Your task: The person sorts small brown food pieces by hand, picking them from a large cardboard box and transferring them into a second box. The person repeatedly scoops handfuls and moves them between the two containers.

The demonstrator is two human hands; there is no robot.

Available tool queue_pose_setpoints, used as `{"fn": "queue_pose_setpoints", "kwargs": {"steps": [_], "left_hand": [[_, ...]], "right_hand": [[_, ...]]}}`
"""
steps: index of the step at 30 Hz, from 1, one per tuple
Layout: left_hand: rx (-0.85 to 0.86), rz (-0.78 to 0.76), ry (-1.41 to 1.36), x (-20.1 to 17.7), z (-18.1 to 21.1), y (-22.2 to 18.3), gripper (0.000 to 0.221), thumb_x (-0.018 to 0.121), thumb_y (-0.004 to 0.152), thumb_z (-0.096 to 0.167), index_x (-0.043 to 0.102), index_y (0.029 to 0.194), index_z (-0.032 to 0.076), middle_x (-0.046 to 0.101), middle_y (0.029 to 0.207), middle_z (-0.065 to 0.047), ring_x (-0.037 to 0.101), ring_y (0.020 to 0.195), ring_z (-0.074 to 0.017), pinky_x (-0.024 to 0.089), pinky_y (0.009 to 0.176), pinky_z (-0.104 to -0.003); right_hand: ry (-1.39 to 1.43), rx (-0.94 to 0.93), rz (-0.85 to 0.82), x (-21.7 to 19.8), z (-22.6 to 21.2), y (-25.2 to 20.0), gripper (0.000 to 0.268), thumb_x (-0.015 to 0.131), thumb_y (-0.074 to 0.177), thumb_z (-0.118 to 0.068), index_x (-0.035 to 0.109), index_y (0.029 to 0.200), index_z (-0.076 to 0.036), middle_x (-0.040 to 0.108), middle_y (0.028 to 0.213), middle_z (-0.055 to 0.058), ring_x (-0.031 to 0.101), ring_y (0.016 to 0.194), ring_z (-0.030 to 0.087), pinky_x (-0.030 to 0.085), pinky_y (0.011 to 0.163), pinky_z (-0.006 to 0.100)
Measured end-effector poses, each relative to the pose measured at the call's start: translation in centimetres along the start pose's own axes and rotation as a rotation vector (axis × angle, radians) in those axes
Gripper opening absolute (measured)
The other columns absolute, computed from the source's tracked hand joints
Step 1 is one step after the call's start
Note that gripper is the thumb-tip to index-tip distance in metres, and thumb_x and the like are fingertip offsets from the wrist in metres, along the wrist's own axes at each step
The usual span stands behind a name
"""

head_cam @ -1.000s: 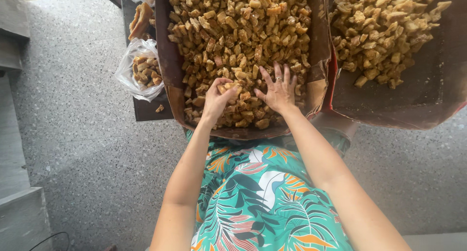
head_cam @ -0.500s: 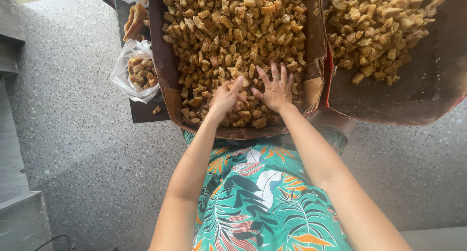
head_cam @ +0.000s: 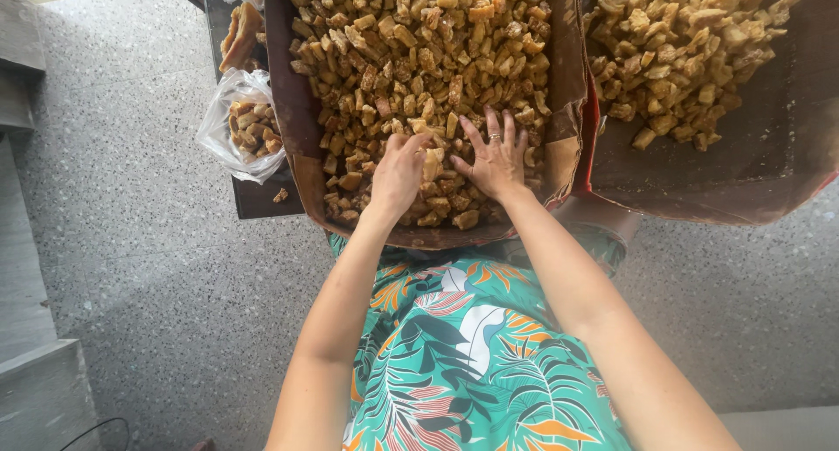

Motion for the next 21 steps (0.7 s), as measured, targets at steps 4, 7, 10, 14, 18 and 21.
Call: {"fn": "queue_pose_setpoints", "kwargs": {"steps": [4, 7, 10, 14, 18, 21], "left_hand": [[0.047, -0.040, 0.120, 2.3, 0.7, 2.1, 0.024, 0.066, 0.098, 0.025, 0.070, 0.117, 0.010, 0.069, 0.107, -0.012, 0.070, 0.099, -0.0315, 0.056, 0.086, -0.045], [0.053, -0.003, 0.156, 2.8, 1.0, 1.6, 0.021, 0.069, 0.093, 0.019, 0.070, 0.111, 0.009, 0.070, 0.103, -0.014, 0.069, 0.096, -0.0348, 0.055, 0.082, -0.048], [0.054, 0.044, 0.138, 2.2, 1.5, 0.6, 0.014, 0.070, 0.095, 0.018, 0.070, 0.105, 0.008, 0.073, 0.104, -0.012, 0.069, 0.098, -0.0329, 0.056, 0.084, -0.046], [-0.074, 0.113, -0.250, -0.7, -0.3, -0.9, 0.020, 0.067, 0.097, 0.021, 0.070, 0.115, 0.012, 0.076, 0.113, -0.007, 0.072, 0.092, -0.0260, 0.060, 0.082, -0.039], [-0.157, 0.415, -0.295, -10.9, -8.8, -1.9, 0.026, 0.065, 0.103, 0.028, 0.072, 0.119, 0.010, 0.077, 0.115, -0.010, 0.074, 0.102, -0.0215, 0.062, 0.088, -0.037], [-0.342, 0.552, -0.168, -18.0, -17.9, -2.9, 0.027, 0.065, 0.105, 0.029, 0.072, 0.115, 0.005, 0.077, 0.109, -0.014, 0.075, 0.096, -0.0247, 0.062, 0.084, -0.039]], "right_hand": [[0.030, 0.008, -0.023, 0.0, 0.1, 0.1, 0.085, 0.056, 0.089, -0.075, 0.025, 0.161, -0.044, 0.013, 0.170, 0.012, 0.007, 0.155, 0.042, 0.010, 0.119, 0.074], [0.040, 0.009, -0.008, 0.0, 0.2, -0.1, 0.085, 0.056, 0.089, -0.076, 0.026, 0.161, -0.044, 0.013, 0.171, 0.011, 0.007, 0.155, 0.042, 0.010, 0.120, 0.074], [0.042, -0.002, 0.014, -0.3, 0.0, -0.1, 0.085, 0.056, 0.089, -0.076, 0.027, 0.161, -0.043, 0.014, 0.170, 0.011, 0.008, 0.155, 0.042, 0.012, 0.119, 0.074], [0.028, -0.021, 0.025, -0.7, -0.2, -0.4, 0.084, 0.058, 0.090, -0.073, 0.029, 0.162, -0.041, 0.017, 0.170, 0.011, 0.010, 0.156, 0.042, 0.015, 0.119, 0.074], [0.012, -0.032, 0.059, -0.9, -0.3, -0.6, 0.080, 0.059, 0.093, -0.069, 0.030, 0.162, -0.040, 0.019, 0.171, 0.011, 0.012, 0.155, 0.042, 0.017, 0.118, 0.074], [0.014, -0.040, 0.052, -0.9, -0.4, -0.3, 0.082, 0.058, 0.093, -0.071, 0.029, 0.162, -0.040, 0.018, 0.170, 0.013, 0.012, 0.155, 0.044, 0.017, 0.117, 0.076]]}}
Point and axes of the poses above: each hand's wrist, its own y-axis towards the middle knuckle, its own x-axis out of the palm, z = x × y, the point moved 10 cm from there along y, towards the middle knuckle
